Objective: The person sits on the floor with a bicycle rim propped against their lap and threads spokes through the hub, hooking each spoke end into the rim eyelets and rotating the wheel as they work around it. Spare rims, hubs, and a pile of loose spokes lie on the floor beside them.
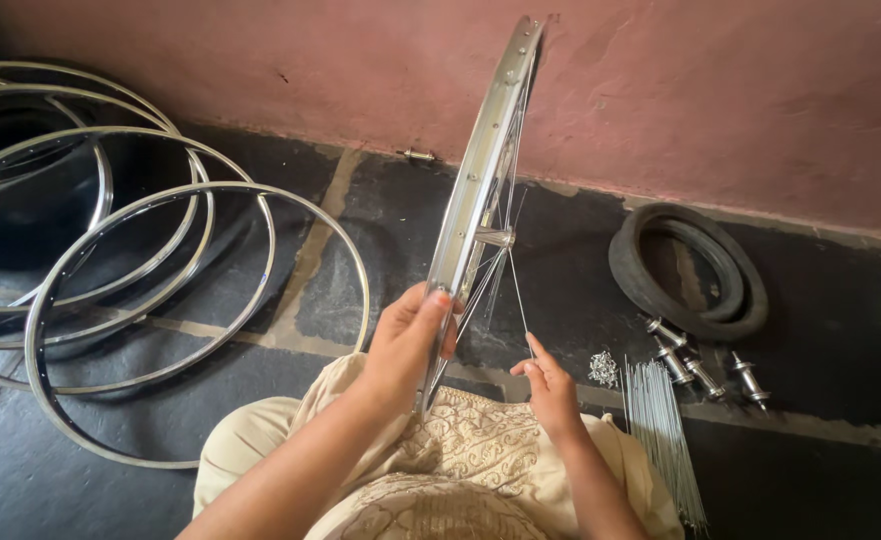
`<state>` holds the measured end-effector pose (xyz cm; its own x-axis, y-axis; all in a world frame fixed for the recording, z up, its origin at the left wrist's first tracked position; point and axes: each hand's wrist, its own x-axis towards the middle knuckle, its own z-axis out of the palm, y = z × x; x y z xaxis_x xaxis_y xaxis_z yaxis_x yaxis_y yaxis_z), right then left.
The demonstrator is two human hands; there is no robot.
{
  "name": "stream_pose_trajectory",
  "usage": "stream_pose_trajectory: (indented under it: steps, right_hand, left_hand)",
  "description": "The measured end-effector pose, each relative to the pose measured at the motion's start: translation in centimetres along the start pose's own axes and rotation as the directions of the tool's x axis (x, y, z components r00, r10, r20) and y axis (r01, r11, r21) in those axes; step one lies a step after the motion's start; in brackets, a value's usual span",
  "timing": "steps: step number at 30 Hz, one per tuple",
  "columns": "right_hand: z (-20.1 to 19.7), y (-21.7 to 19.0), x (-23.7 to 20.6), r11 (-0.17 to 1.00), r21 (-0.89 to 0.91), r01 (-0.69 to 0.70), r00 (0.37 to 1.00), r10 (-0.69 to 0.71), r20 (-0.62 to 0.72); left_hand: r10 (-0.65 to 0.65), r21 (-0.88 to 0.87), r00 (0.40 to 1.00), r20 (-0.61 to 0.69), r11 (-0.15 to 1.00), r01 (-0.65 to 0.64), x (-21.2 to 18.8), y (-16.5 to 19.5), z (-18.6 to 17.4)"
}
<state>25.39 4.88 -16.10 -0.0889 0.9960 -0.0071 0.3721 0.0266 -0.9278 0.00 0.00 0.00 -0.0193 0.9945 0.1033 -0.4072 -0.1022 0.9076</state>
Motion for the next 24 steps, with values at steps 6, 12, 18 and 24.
stream_pose_trajectory:
  steps: [6,12,18,24]
  right_hand:
    - [6.1,-9.9,-17.5,1.000,-0.006,-0.016,0.999,0.016,0.033]
    - [24.9,-12.3,-35.0,1.000,-0.012,-0.020,0.999,0.021,0.048]
    - [42.8,-13.2,-50.2,1.000,0.011,0.029,0.998,-0.029,0.053]
    - [51.6,-14.2,-59.2,0.999,0.007,-0.039,0.997,0.038,0.060]
  left_hand:
    - [0.090,-0.055,0.996,-0.011,0.994,-0.091,-18.0,10.4,-4.0]
    - [0.046,0.012,0.991,-0.127,0.999,-0.044,-37.6,14.9,-20.2]
    - [0.121,0.044,0.979,-0.162,0.992,-0.115,-54.7,18.1,-35.9]
    - [0.074,0.014,0.983,-0.167,0.997,-0.073,-64.8,19.6,-43.9]
